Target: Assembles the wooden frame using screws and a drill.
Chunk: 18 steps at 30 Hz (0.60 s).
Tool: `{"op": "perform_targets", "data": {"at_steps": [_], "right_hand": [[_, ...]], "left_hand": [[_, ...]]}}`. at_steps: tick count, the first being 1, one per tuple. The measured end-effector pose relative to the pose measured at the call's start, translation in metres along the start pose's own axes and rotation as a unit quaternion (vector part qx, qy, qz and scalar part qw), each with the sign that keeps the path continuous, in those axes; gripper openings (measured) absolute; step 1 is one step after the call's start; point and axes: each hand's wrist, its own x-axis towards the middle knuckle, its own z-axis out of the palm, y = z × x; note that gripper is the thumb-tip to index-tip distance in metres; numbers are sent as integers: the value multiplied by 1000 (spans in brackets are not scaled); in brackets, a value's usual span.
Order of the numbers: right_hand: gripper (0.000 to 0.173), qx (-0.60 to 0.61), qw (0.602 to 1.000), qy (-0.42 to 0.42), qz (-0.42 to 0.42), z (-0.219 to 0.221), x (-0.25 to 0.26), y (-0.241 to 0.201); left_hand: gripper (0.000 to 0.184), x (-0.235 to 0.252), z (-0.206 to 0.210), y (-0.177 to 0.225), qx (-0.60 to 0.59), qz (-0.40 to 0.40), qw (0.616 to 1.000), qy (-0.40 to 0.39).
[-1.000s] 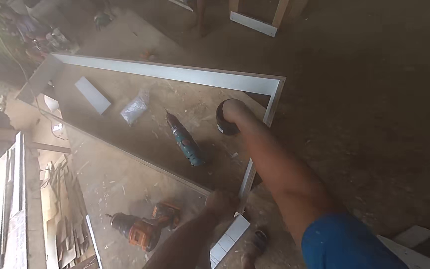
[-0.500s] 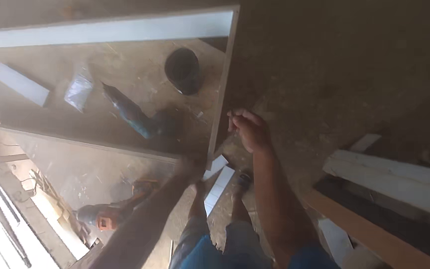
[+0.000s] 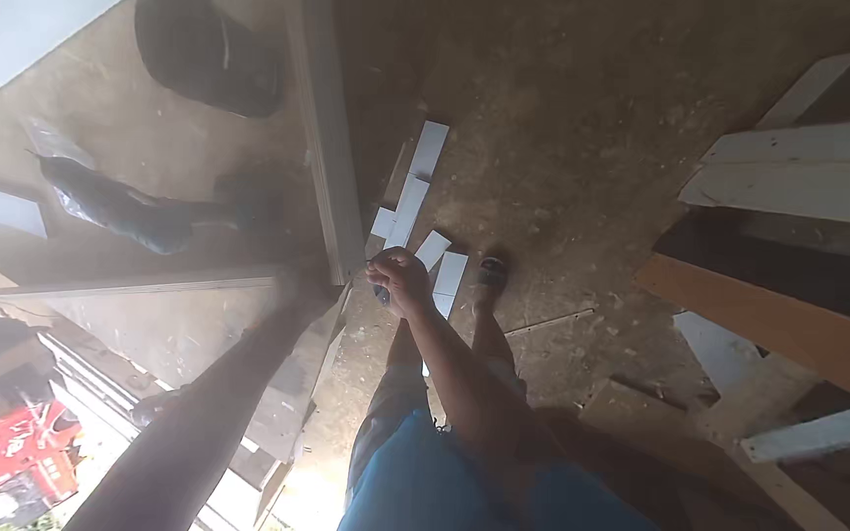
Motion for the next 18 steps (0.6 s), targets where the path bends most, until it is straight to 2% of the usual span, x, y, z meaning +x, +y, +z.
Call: {"op": "perform_targets", "data": {"at_steps": [5,14,18], "right_hand": [[4,7,1000,-6,13,2,-6,-1],[2,-61,998,-2,24,1,-6,-3],[13,-118,993,25,8,7,-3,-1]], "left_hand": [[35,1,0,0,5,-3,1000,-1],[39,1,-1,4,30,-16,999,-13],[41,3,0,1,38,-9,999,-28]]}}
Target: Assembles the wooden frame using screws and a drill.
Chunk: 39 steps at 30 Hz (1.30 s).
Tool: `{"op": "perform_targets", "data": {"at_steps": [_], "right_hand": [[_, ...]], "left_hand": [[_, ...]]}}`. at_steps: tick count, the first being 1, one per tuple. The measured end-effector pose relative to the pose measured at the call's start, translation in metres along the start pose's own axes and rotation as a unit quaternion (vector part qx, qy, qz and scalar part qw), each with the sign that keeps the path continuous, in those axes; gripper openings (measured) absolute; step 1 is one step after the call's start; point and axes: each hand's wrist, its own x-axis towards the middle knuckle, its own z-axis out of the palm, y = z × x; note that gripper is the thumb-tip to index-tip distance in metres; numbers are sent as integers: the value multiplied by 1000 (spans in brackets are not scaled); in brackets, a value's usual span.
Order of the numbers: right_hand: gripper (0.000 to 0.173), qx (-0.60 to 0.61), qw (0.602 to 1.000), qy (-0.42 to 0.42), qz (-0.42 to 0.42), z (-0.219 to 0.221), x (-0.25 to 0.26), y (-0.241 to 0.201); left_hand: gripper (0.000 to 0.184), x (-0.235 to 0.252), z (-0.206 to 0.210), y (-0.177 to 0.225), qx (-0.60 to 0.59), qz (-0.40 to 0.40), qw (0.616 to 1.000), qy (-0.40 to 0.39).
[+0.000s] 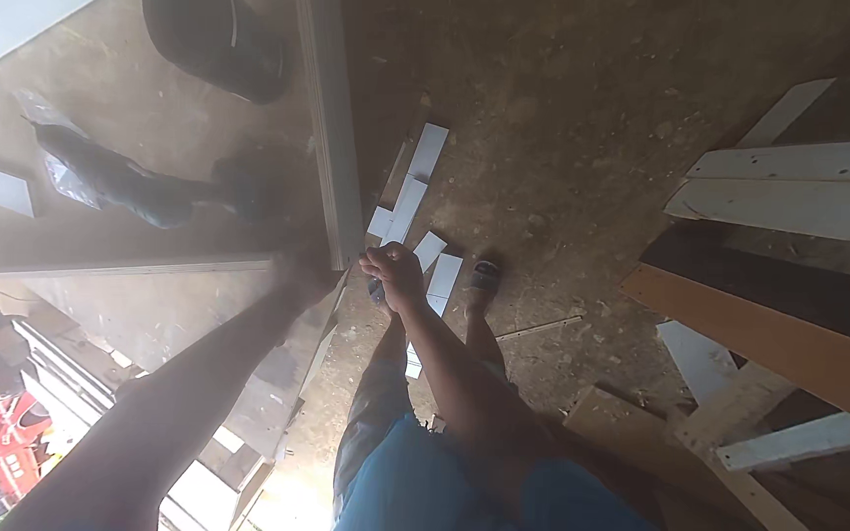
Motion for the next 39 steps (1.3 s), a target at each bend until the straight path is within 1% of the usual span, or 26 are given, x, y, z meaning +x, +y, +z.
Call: {"op": "perform_targets", "data": {"at_steps": [2,4,5,7,8,9,11,12,13,14,15,16,18,20,21,22,25,26,27,29,30,32,34,37,39], "right_hand": [[14,2,1000,18,-19,5,9,4],[16,-4,999,30,-19,5,7,4],[20,-29,999,31,-14,3,3,3],[41,-158,987,24,-4,-2,-24,7],[46,-232,973,1,-10,-1,-42,12],[46,-302,952,-44,-24,6,-60,22],[40,-420,887,-182,-70,33,-96,53],[41,-453,852,-234,-117,51,-111,68],[50,-464,827,-262,-181,70,-120,84],[63,-465,805,-275,-244,88,-125,98],[77,-467,785,-289,-287,106,-125,108],[87,-471,768,-303,-312,122,-123,115],[93,-472,743,-340,-330,146,-118,120],[90,-474,726,-379,-325,163,-111,121],[87,-469,725,-384,-327,168,-108,122],[80,-457,731,-383,-331,172,-106,122],[50,-418,757,-355,-354,180,-99,121],[44,-421,753,-361,-354,181,-99,115],[45,-440,734,-388,-342,181,-99,106],[59,-470,683,-457,-321,177,-100,92],[63,-461,674,-481,-319,172,-102,93],[66,-432,683,-501,-309,153,-107,97],[68,-421,696,-508,-282,123,-122,90],[63,-403,717,-508,-254,65,-148,73],[63,-392,735,-503,-232,22,-160,59]], "left_hand": [[43,1,3,-3,5,12,1000,12],[45,1,1,-2,6,0,1000,-16],[45,1,0,-1,5,-6,1000,-21],[45,0,-3,0,-2,-17,999,-36],[45,1,-5,0,-4,-19,999,-45],[46,3,-7,0,-7,-25,998,-60],[47,1,-9,1,-6,-34,996,-82],[48,0,-8,1,-1,-26,997,-73],[49,0,-7,1,1,-20,998,-61],[50,0,-7,2,0,-20,998,-56],[50,0,-8,2,2,-22,998,-54],[49,0,-7,2,6,-19,999,-47],[49,0,-7,4,16,-25,998,-47],[49,0,-7,5,21,-37,998,-51],[50,1,-8,7,21,-46,997,-56],[51,1,-9,8,24,-51,997,-60],[51,1,-9,9,29,-56,997,-53],[51,0,-10,11,28,-62,996,-56],[51,0,-11,13,28,-66,996,-57],[52,0,-12,14,29,-68,996,-58],[53,1,-12,13,31,-69,995,-59],[55,2,-12,14,32,-73,995,-62],[57,3,-11,13,29,-77,994,-67],[58,2,-7,10,24,-72,996,-53],[57,2,-7,10,21,-71,996,-46]]}}
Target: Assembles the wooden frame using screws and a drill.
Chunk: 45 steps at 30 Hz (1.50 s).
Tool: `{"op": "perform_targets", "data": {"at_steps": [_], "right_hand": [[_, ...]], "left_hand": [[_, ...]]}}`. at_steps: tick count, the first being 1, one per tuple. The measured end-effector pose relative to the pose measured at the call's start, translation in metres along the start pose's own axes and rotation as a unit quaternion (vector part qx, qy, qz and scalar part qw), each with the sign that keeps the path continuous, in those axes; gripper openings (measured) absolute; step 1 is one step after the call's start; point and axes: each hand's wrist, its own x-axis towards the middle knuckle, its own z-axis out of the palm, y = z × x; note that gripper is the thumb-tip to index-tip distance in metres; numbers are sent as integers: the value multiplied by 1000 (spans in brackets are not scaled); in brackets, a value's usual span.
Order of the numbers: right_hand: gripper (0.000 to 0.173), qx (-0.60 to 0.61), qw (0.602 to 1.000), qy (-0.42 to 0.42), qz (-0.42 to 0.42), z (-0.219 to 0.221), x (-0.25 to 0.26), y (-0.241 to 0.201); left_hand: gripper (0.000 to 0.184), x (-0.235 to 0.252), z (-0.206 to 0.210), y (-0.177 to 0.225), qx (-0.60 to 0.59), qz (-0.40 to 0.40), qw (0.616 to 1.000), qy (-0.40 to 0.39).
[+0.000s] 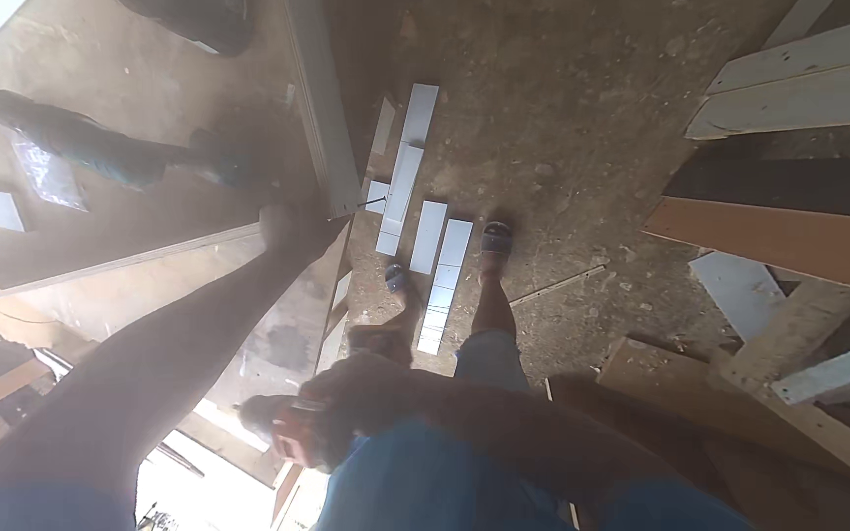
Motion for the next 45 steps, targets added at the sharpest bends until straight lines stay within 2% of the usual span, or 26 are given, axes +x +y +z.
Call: {"op": "perform_targets", "data": {"at_steps": [5,7,10,13,18,27,32,34,36,40,42,45], "right_hand": [[62,36,991,31,122,-33,-92,7],[59,53,980,88,168,-45,-117,14],[44,71,954,190,219,-59,-135,26],[33,53,928,269,253,-68,-135,35],[26,41,914,333,228,-69,-127,45],[25,44,883,369,288,-53,-109,54],[37,8,875,416,246,-54,-92,81],[39,50,880,402,249,-64,-88,85],[40,154,878,376,253,-75,-85,92],[25,416,834,319,173,-86,-70,123],[24,468,811,301,180,-91,-62,133],[24,511,786,295,187,-97,-52,146]], "left_hand": [[60,1,12,-10,1,30,998,50],[61,1,14,-11,-6,34,998,53],[63,1,11,-10,-1,29,999,40],[61,1,4,-5,-3,16,1000,14],[62,3,6,-8,-5,23,1000,19],[63,-2,17,-8,-10,27,996,87],[65,-3,18,-7,-5,18,995,94],[67,-3,21,-8,1,25,994,111],[67,-3,22,-9,4,20,994,111],[68,-2,23,-9,15,23,993,113],[67,-3,23,-10,15,29,993,115],[65,-3,14,-9,-2,37,997,65]]}}
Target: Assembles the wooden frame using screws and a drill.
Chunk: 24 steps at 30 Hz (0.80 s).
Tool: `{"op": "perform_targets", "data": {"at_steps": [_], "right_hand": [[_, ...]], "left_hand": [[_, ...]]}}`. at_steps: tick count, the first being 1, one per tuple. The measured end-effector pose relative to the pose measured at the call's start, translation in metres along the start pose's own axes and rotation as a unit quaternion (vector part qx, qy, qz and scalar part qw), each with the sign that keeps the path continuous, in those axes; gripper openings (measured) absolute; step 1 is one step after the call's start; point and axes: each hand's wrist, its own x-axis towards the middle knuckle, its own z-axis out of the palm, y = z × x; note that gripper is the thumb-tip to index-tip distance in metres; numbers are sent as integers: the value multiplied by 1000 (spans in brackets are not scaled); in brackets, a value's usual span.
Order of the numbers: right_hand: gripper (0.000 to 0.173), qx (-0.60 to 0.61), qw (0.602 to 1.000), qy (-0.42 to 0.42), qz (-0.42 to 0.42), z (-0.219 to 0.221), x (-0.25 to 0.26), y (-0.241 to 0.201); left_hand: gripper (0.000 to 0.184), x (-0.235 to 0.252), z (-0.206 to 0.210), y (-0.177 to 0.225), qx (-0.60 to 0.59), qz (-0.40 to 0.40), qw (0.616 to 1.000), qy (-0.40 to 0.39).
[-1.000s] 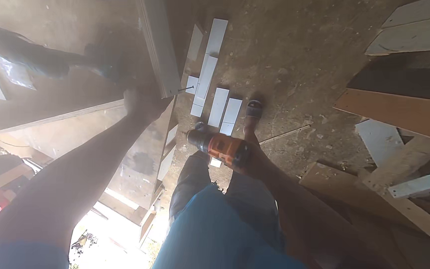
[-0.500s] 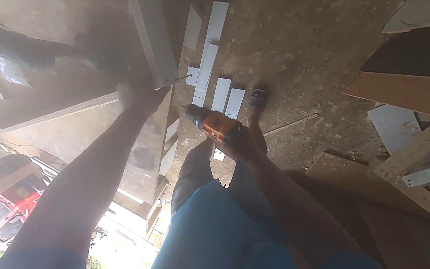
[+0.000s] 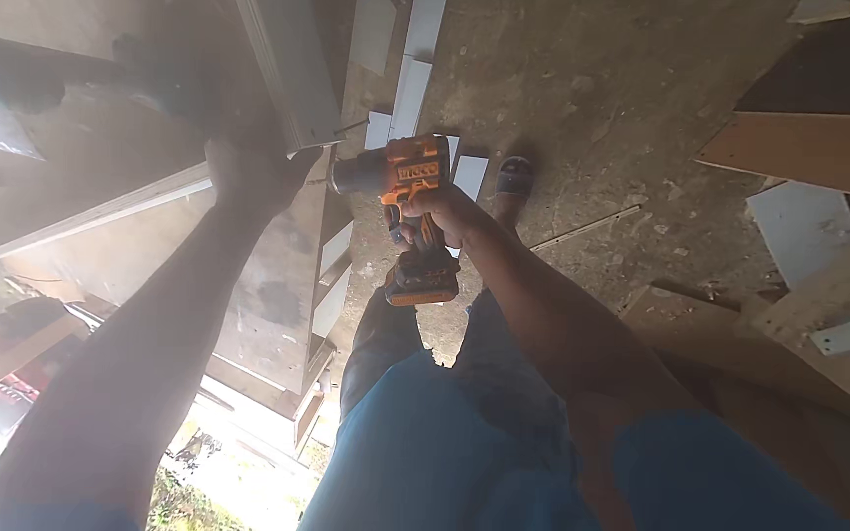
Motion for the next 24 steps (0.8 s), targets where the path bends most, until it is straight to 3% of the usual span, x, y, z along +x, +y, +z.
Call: {"op": "perform_targets", "data": {"at_steps": [24], "right_hand": [[24,59,997,-49,18,-4,17,-10]], "left_hand": [[58,-1,7,-7,2,36,998,49]]}}
